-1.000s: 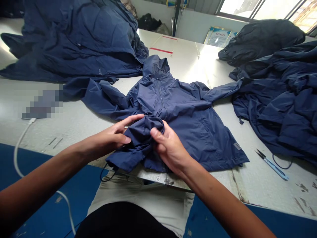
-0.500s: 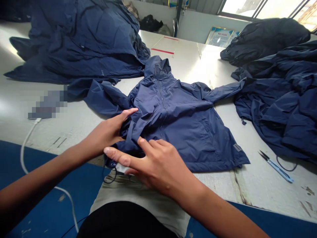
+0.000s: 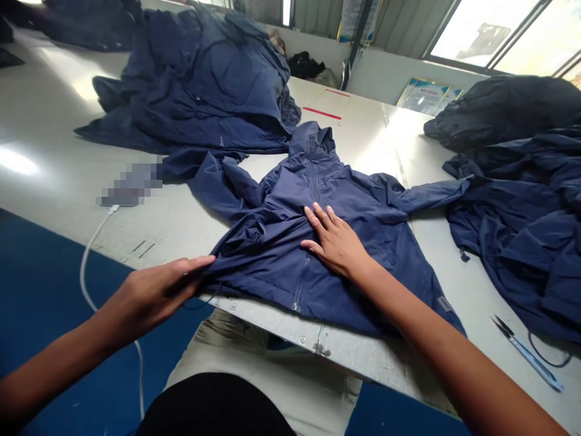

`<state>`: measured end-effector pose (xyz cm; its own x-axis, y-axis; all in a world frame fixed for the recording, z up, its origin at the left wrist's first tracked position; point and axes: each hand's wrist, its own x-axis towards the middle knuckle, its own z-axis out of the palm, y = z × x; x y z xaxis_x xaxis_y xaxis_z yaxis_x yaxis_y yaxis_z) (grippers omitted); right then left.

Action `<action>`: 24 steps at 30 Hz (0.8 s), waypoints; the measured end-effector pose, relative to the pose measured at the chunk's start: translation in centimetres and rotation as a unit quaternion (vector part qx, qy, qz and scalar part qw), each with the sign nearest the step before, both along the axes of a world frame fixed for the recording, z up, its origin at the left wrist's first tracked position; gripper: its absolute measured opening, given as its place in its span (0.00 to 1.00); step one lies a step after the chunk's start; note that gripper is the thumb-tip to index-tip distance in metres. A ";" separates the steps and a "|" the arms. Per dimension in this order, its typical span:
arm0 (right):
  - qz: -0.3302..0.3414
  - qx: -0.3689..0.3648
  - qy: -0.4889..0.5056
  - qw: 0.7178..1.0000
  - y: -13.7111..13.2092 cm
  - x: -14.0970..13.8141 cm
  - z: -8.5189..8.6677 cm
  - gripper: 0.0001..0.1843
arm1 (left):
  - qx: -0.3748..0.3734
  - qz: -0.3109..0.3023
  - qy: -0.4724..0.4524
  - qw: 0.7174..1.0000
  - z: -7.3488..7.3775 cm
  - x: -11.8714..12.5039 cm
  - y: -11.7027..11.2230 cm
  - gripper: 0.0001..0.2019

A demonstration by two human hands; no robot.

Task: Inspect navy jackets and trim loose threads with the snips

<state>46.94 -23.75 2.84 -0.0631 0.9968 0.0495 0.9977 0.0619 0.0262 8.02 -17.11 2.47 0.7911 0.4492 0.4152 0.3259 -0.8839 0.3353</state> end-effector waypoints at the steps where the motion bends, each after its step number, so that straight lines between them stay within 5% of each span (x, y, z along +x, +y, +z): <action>1: -0.007 -0.002 -0.020 1.000 -0.3 0.2 -0.2 0.45 | -0.028 0.043 -0.003 0.999 -0.2 -0.6 -0.3 0.25; 3: -0.012 -0.008 -0.058 0.998 -1.2 0.4 0.2 0.46 | -0.038 0.081 0.003 0.996 -0.1 -1.7 -1.2 0.24; 6: 0.001 0.020 -0.095 0.995 -1.7 -0.3 2.5 0.37 | 0.074 0.034 0.012 0.997 0.7 -2.1 -2.4 0.19; 10: 0.119 0.054 -0.021 0.991 2.1 -3.6 5.1 0.27 | 0.145 -0.040 -0.006 0.989 1.3 -0.6 -2.1 0.15; 12: 0.152 -0.022 0.050 0.987 5.6 -5.1 4.9 0.29 | 0.137 -0.094 -0.023 0.986 1.2 0.5 -1.6 0.15; 14: 0.110 -0.101 0.096 0.984 9.3 -6.1 3.9 0.33 | 0.125 -0.136 -0.051 0.981 0.7 1.1 -1.3 0.14; 18: 0.038 -0.155 0.103 0.982 14.5 -6.8 1.8 0.41 | 0.113 -0.136 -0.073 0.982 -0.2 0.8 -1.8 0.18; 24: 0.072 -0.100 0.176 0.977 14.7 -5.6 2.2 0.37 | -0.024 -0.123 0.065 0.990 2.6 -0.4 -2.1 0.25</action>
<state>41.30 -9.01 5.08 -0.2177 0.9707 -0.1021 0.9234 0.1709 -0.3437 7.66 -19.22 5.10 0.9240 0.2537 0.2860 0.1465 -0.9259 0.3481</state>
